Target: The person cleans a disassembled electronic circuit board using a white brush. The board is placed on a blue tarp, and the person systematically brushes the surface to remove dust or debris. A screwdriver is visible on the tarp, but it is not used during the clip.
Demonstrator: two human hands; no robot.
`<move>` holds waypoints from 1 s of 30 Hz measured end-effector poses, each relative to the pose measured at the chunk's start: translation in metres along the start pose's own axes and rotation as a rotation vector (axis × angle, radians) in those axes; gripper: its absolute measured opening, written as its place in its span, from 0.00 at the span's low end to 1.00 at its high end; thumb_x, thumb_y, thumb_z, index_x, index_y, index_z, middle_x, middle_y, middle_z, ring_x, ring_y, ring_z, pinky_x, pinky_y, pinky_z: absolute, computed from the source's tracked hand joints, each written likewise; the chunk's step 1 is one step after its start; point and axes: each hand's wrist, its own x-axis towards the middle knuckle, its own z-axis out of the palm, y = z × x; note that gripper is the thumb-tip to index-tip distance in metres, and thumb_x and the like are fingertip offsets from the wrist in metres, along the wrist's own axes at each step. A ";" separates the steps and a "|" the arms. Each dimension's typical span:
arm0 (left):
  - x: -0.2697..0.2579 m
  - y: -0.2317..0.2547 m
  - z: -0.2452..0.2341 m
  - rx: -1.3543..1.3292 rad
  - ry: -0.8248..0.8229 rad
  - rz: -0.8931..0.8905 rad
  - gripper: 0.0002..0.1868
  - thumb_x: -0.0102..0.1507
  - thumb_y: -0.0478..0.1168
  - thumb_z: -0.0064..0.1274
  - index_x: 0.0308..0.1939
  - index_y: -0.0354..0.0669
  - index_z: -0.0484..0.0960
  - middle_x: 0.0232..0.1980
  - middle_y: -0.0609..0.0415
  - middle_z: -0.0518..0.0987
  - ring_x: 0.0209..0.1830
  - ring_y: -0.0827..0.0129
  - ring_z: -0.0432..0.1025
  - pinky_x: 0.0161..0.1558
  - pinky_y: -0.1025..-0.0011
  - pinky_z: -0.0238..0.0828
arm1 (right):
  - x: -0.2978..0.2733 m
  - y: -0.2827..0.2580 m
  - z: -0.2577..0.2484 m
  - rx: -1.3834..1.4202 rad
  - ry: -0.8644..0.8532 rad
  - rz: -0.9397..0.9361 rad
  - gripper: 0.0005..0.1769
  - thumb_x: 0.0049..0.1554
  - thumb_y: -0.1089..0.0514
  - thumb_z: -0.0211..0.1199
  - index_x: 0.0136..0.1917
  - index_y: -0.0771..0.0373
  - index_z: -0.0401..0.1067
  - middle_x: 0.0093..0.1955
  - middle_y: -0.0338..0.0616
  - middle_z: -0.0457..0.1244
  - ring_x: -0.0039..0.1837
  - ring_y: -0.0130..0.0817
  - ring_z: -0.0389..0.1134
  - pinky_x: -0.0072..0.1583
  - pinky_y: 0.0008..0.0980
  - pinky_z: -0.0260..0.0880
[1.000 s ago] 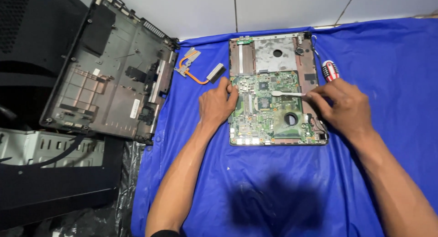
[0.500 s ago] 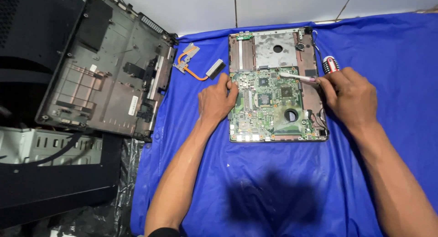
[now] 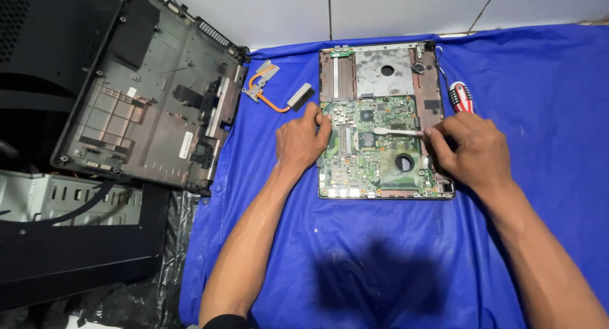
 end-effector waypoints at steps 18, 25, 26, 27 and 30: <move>0.000 0.002 -0.002 -0.007 -0.012 -0.021 0.12 0.69 0.51 0.43 0.37 0.52 0.64 0.18 0.51 0.72 0.18 0.41 0.69 0.24 0.46 0.59 | -0.009 0.051 0.028 -0.301 0.086 0.050 0.16 0.64 0.50 0.66 0.37 0.52 0.68 0.35 0.40 0.62 0.38 0.44 0.64 0.41 0.45 0.61; 0.000 0.002 -0.004 -0.007 -0.021 -0.015 0.12 0.69 0.51 0.42 0.38 0.52 0.64 0.18 0.52 0.71 0.17 0.42 0.69 0.23 0.46 0.60 | 0.000 0.027 0.013 -0.135 0.032 -0.036 0.21 0.62 0.57 0.63 0.30 0.55 0.60 0.29 0.39 0.57 0.34 0.39 0.60 0.39 0.42 0.59; 0.000 0.002 -0.005 -0.008 -0.025 -0.023 0.12 0.69 0.51 0.42 0.38 0.52 0.64 0.20 0.51 0.73 0.19 0.41 0.70 0.24 0.45 0.60 | -0.004 0.033 0.018 -0.161 0.063 -0.010 0.18 0.61 0.57 0.64 0.32 0.55 0.62 0.32 0.39 0.59 0.38 0.40 0.62 0.42 0.43 0.59; 0.002 0.004 -0.005 -0.015 -0.027 -0.028 0.12 0.69 0.51 0.42 0.38 0.52 0.64 0.21 0.50 0.74 0.21 0.39 0.71 0.25 0.44 0.60 | -0.007 0.042 0.021 -0.193 0.092 0.015 0.15 0.61 0.57 0.66 0.35 0.55 0.64 0.35 0.39 0.62 0.41 0.42 0.65 0.46 0.43 0.60; 0.000 0.002 -0.003 -0.017 0.005 0.013 0.12 0.70 0.51 0.43 0.36 0.52 0.63 0.18 0.55 0.68 0.14 0.49 0.67 0.21 0.50 0.59 | -0.002 0.014 0.011 -0.107 0.040 -0.050 0.17 0.62 0.58 0.62 0.34 0.55 0.60 0.34 0.40 0.59 0.40 0.41 0.62 0.45 0.41 0.55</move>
